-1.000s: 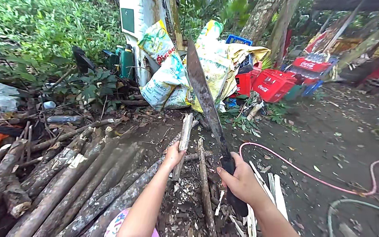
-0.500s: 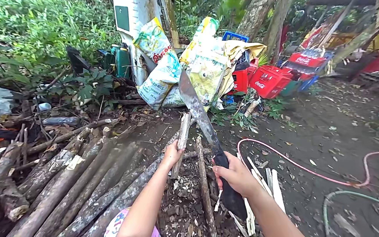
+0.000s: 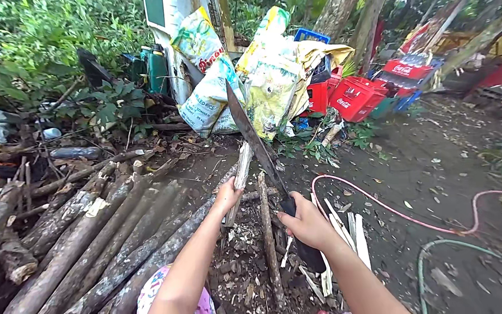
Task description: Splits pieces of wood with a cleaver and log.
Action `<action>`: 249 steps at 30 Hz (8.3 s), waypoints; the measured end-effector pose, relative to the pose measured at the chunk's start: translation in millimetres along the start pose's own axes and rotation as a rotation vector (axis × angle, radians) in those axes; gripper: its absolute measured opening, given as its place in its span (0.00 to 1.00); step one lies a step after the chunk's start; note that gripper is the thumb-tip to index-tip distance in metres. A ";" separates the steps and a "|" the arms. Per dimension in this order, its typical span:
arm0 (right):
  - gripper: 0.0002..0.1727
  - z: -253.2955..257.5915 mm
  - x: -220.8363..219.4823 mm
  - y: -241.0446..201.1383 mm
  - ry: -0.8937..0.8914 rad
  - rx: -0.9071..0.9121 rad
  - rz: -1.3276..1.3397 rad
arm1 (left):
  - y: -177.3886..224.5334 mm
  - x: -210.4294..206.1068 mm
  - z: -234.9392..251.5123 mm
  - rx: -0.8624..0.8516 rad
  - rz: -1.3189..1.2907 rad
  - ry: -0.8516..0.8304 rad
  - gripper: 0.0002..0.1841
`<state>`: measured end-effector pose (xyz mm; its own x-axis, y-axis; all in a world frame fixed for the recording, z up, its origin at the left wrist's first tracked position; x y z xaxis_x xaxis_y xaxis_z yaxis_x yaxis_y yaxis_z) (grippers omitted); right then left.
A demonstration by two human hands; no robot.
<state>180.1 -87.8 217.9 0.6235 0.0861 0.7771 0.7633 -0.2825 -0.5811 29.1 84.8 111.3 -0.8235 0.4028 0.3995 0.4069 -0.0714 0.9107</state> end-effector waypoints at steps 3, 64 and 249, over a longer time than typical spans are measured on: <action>0.28 -12.8 8.3 1.6 0.118 0.070 0.041 | 28.3 3.7 -5.2 -0.052 0.013 -0.010 0.25; 0.46 151.7 -300.0 292.0 -0.258 -0.835 -0.100 | 37.1 14.5 -93.7 0.016 -0.799 0.135 0.24; 0.39 193.5 -82.8 124.0 -0.043 -0.149 -0.050 | -180.6 -52.1 -25.1 0.772 0.197 -0.017 0.29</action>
<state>255.9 54.9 34.7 0.5946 0.1430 0.7912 0.7618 -0.4149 -0.4975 -11.4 53.8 -71.4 -0.7040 0.4631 0.5384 0.7087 0.5070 0.4906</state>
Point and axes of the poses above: each hand's wrist, its own z-axis towards the middle knuckle, its own x-axis out of the back of the hand, y = z × x, the point moved 5 cm from there along z, towards the middle knuckle, and after that the axes turned 14 degrees about -z, right-handed, at the moved point
